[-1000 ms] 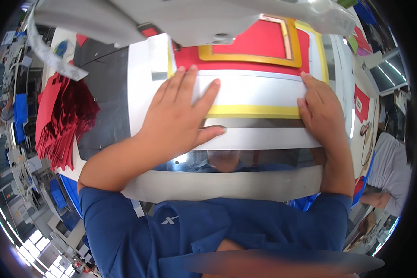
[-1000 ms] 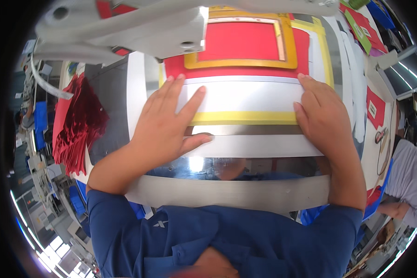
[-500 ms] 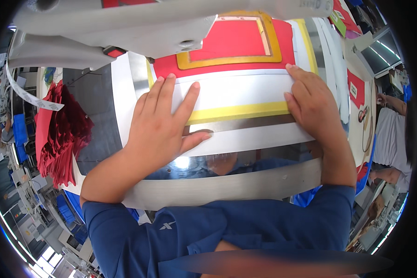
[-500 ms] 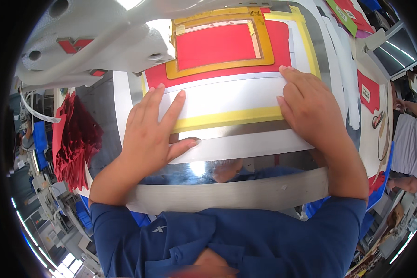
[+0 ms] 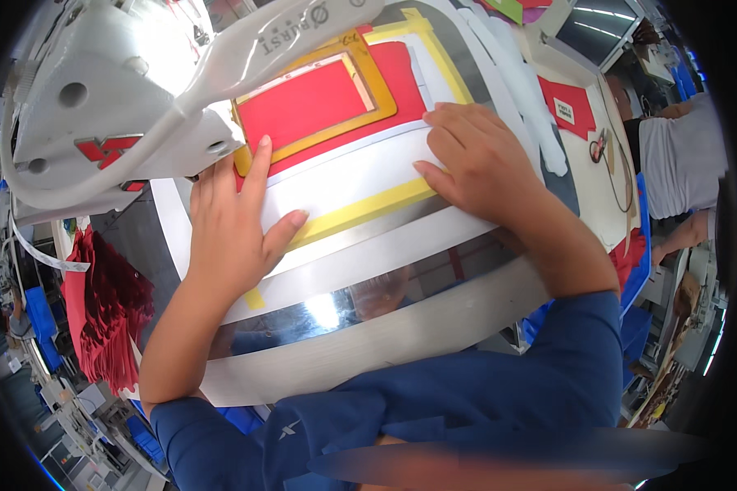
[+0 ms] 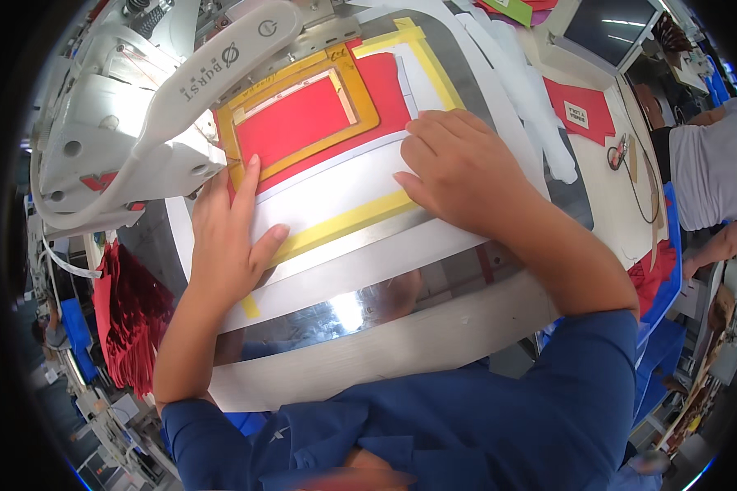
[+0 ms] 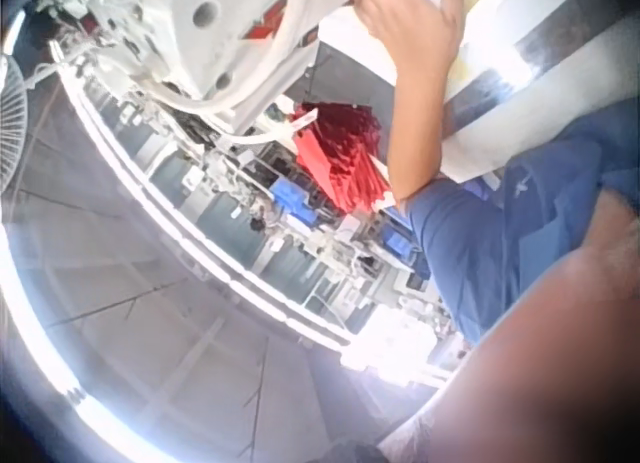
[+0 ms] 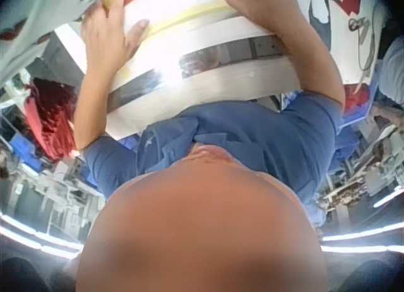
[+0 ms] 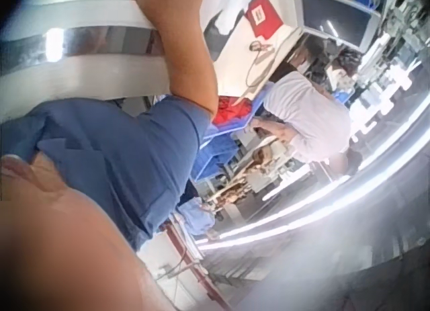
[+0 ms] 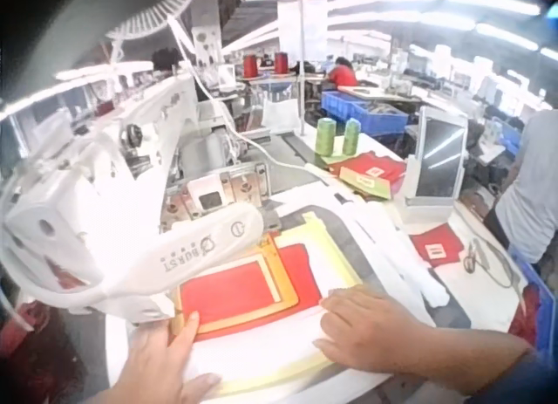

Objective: The recorder is using an industrial sewing machine to attach brand labels to pieces of red fabric.

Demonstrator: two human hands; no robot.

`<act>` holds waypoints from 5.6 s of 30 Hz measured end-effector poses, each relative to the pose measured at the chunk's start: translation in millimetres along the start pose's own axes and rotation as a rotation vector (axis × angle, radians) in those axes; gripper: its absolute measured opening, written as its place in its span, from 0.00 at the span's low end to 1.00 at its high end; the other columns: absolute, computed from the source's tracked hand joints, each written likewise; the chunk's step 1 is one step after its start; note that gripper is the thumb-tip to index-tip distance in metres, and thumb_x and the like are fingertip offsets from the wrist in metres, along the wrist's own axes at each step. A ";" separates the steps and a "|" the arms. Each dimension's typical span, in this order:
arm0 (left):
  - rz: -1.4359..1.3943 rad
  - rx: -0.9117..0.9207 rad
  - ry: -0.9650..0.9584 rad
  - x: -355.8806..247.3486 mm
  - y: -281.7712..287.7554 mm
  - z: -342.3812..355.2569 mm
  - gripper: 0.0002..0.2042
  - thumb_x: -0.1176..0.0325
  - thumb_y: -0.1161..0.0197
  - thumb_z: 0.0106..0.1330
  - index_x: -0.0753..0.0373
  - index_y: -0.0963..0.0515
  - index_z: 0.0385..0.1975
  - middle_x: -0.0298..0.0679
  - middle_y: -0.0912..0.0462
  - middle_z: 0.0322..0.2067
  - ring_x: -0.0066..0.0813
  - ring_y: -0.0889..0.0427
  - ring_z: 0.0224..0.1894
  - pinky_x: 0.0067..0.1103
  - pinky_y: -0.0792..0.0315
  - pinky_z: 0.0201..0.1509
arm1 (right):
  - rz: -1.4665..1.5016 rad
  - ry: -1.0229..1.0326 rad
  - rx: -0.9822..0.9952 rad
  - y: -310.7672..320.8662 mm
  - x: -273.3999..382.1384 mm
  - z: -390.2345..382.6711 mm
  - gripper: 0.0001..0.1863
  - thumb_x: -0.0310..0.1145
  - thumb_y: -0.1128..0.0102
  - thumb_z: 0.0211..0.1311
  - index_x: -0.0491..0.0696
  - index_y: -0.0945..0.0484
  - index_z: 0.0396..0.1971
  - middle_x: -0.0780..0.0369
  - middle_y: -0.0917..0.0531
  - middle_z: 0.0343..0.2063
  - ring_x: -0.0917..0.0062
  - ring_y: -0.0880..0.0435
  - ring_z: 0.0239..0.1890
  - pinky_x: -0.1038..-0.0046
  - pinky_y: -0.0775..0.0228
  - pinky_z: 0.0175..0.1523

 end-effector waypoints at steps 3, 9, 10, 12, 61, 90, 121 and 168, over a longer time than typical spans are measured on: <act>-0.024 0.035 0.026 2.6 -7.8 6.5 0.42 0.47 0.32 0.71 0.68 0.35 0.78 0.64 0.31 0.71 0.64 0.32 0.73 0.52 0.44 0.78 | 0.034 -0.029 -0.071 5.1 -6.6 1.3 0.16 0.38 0.27 0.68 0.42 0.18 0.46 0.51 0.14 0.56 0.54 0.16 0.61 0.58 0.26 0.69; 0.145 0.047 0.074 12.6 7.9 -16.0 0.40 0.50 0.32 0.72 0.72 0.35 0.76 0.61 0.30 0.74 0.59 0.31 0.74 0.49 0.43 0.80 | 0.509 -0.393 -0.104 -1.9 -64.0 1.4 0.18 0.44 0.36 0.78 0.44 0.18 0.51 0.54 0.13 0.52 0.58 0.16 0.58 0.62 0.27 0.66; 0.208 0.028 0.090 16.0 12.3 -21.3 0.40 0.49 0.31 0.71 0.72 0.33 0.75 0.60 0.29 0.73 0.58 0.30 0.73 0.48 0.43 0.80 | 0.509 -0.394 -0.106 -0.4 -69.3 7.0 0.18 0.44 0.36 0.78 0.44 0.18 0.51 0.54 0.13 0.52 0.58 0.16 0.58 0.62 0.27 0.66; 0.233 0.031 0.098 20.8 14.8 -29.9 0.40 0.48 0.30 0.70 0.72 0.31 0.73 0.60 0.27 0.71 0.58 0.28 0.72 0.47 0.41 0.79 | 0.859 -0.607 -0.098 -18.1 -101.0 14.0 0.19 0.48 0.41 0.81 0.46 0.19 0.54 0.60 0.14 0.47 0.67 0.16 0.57 0.66 0.27 0.64; 0.048 -0.049 -0.087 -43.9 -7.5 -24.1 0.41 0.44 0.25 0.65 0.65 0.26 0.71 0.68 0.28 0.67 0.67 0.25 0.69 0.50 0.32 0.70 | -0.152 -0.123 0.151 -14.8 -27.9 -7.7 0.31 0.51 0.35 0.75 0.47 0.21 0.69 0.57 0.23 0.74 0.58 0.29 0.77 0.54 0.41 0.80; 0.007 -0.122 -0.094 -36.8 -2.9 -22.4 0.38 0.44 0.25 0.64 0.66 0.23 0.67 0.66 0.24 0.63 0.65 0.22 0.64 0.47 0.28 0.66 | 0.172 -0.809 0.160 55.0 -316.5 -165.9 0.06 0.30 0.36 0.76 0.47 0.23 0.37 0.71 0.24 0.29 0.88 0.26 0.33 0.80 0.33 0.39; 0.073 -0.210 -0.088 -8.7 9.8 -8.9 0.35 0.44 0.25 0.65 0.64 0.18 0.65 0.38 0.27 0.32 0.36 0.26 0.34 0.32 0.33 0.39 | 0.243 -0.122 0.147 -42.6 1.8 157.4 0.09 0.37 0.45 0.65 0.56 0.17 0.40 0.63 0.16 0.29 0.67 0.12 0.34 0.63 0.20 0.42; -0.076 -0.064 0.014 14.0 -4.3 5.5 0.38 0.47 0.20 0.60 0.66 0.21 0.66 0.47 0.19 0.43 0.50 0.19 0.47 0.41 0.27 0.55 | 0.113 0.312 -0.002 -79.1 45.0 155.8 0.23 0.59 0.41 0.77 0.61 0.08 0.55 0.63 0.16 0.52 0.69 0.21 0.61 0.63 0.31 0.65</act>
Point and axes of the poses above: each hand's wrist, its own z-axis towards the middle knuckle, its own y-axis out of the back of the hand, x = y × z, the point moved 10 cm from there along z, towards the middle knuckle
